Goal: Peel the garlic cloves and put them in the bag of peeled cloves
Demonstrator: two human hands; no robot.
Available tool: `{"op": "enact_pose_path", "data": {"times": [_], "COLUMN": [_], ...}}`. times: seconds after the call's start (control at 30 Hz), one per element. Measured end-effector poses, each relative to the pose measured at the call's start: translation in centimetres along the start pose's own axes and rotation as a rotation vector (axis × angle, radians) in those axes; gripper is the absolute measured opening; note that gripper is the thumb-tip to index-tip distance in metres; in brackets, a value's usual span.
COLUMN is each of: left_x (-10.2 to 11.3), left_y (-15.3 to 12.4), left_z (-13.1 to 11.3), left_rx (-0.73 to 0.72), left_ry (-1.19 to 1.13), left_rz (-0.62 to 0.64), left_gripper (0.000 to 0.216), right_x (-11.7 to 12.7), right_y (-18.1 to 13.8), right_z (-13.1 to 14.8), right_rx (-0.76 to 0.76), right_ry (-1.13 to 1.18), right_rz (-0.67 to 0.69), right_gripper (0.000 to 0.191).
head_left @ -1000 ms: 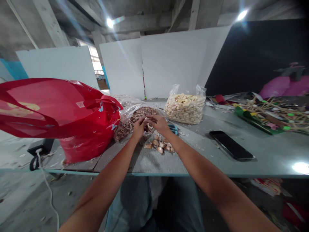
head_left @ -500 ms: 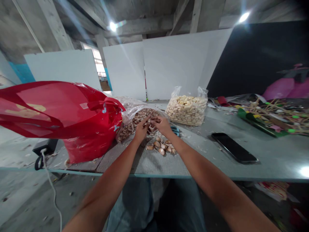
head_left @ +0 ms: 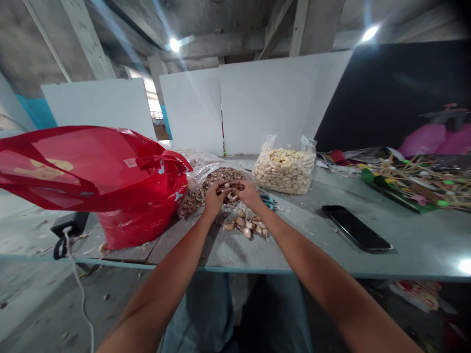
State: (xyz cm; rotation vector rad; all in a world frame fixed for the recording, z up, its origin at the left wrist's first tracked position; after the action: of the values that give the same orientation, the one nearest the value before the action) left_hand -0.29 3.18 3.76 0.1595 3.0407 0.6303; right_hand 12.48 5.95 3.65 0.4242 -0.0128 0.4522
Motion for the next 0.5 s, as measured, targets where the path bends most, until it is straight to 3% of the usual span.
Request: {"op": "enact_pose_path", "data": {"times": [0.27,0.5], "left_x": [0.8,1.5], "left_y": [-0.1,0.0], "left_z": [0.3,1.2], "left_rx": [-0.024,-0.006], "left_ry": [0.016,0.078], "left_rz": [-0.057,-0.056], "left_gripper": [0.029,0.022], "right_x": [0.5,0.5], "right_y": [0.0,0.1], "right_z": [0.4,1.8], "right_rx": [0.018,0.034], "right_ry": [-0.187,-0.502], "right_rz": [-0.029,-0.021], "right_gripper": [0.033,0.021]}}
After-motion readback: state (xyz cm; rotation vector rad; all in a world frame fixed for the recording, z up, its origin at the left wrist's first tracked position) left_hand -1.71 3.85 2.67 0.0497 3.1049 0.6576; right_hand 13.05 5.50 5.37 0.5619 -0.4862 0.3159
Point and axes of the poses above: each hand's wrist, its own y-axis towards the middle knuckle, its own x-axis out of the back of the hand, z = x × y, the point moved 9 cm from there along y, towards the middle knuckle, and after that the axes turned 11 degrees about z, right-handed, at the moved point
